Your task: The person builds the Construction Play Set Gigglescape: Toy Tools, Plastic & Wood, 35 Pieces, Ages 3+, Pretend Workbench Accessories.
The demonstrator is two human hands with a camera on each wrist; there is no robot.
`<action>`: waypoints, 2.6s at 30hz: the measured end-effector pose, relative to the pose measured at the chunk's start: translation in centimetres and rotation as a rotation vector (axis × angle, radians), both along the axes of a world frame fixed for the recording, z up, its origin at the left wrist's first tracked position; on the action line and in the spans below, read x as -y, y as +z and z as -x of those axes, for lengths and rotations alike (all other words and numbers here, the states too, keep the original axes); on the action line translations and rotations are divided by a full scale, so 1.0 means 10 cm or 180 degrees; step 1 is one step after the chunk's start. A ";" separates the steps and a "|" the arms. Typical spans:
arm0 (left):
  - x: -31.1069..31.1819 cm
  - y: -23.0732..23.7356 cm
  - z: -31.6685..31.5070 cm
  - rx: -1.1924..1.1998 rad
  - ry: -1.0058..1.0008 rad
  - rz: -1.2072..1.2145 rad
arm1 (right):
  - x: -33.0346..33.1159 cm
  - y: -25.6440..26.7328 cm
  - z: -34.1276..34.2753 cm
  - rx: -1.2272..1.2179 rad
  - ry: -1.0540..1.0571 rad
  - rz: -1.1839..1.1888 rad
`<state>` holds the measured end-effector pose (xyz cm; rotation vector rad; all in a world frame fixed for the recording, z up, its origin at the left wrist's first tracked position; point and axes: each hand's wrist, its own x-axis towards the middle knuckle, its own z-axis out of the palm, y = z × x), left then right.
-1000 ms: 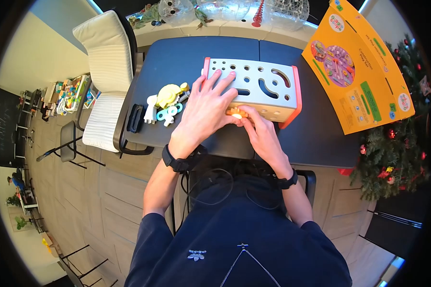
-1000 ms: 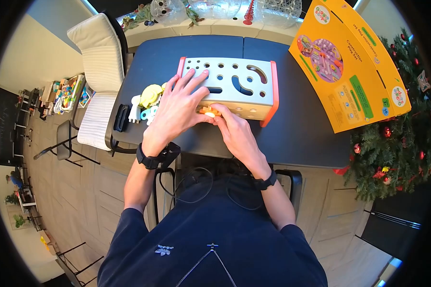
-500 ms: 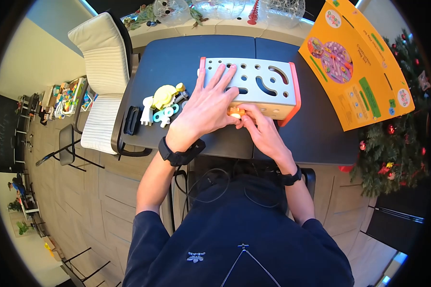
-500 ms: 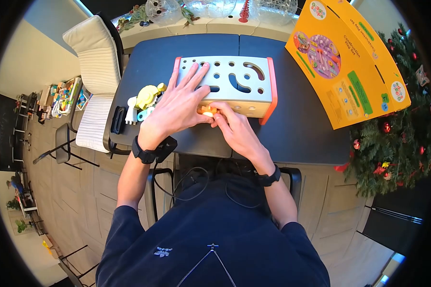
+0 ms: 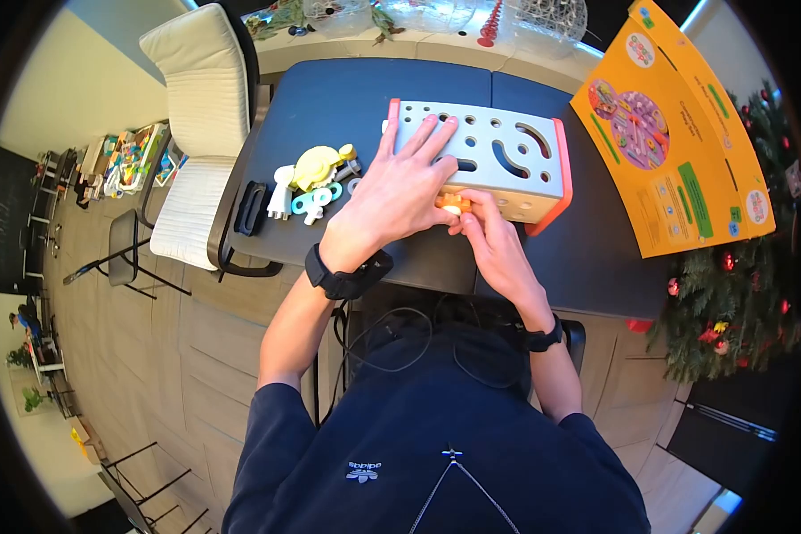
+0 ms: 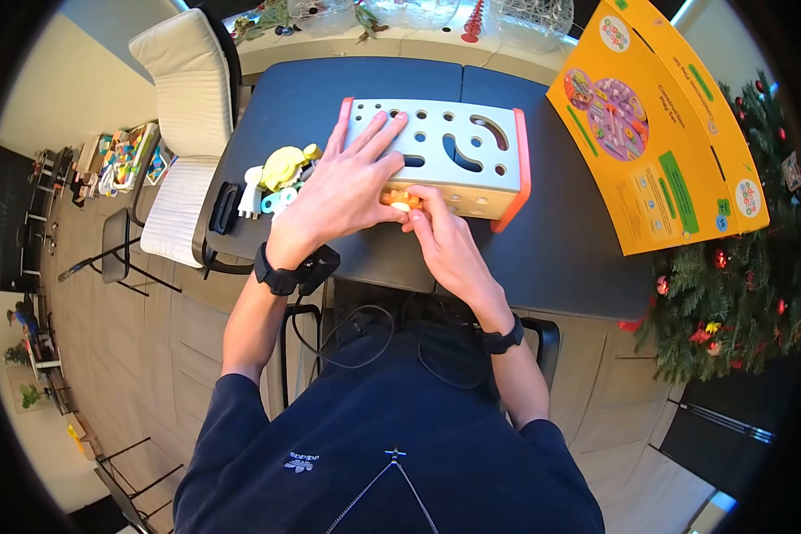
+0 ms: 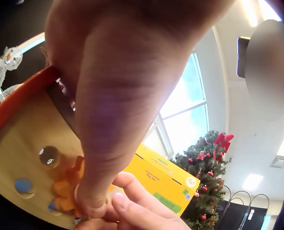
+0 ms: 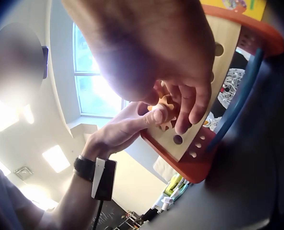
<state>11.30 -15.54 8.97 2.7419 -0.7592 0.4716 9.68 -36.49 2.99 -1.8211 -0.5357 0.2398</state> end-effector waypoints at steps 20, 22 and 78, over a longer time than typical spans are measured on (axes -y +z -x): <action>-0.83 -0.88 0.05 0.0028 0.2453 -0.0047 | 0.59 0.24 0.02 0.1257 -0.0795 0.0471; -0.81 -0.95 -0.08 0.0025 0.2460 -0.0377 | 0.62 0.26 0.01 0.1143 -0.0814 0.0437; 0.60 -0.92 0.83 -0.2551 0.0301 0.2357 | 0.61 0.57 -0.32 0.2560 -0.0101 0.1850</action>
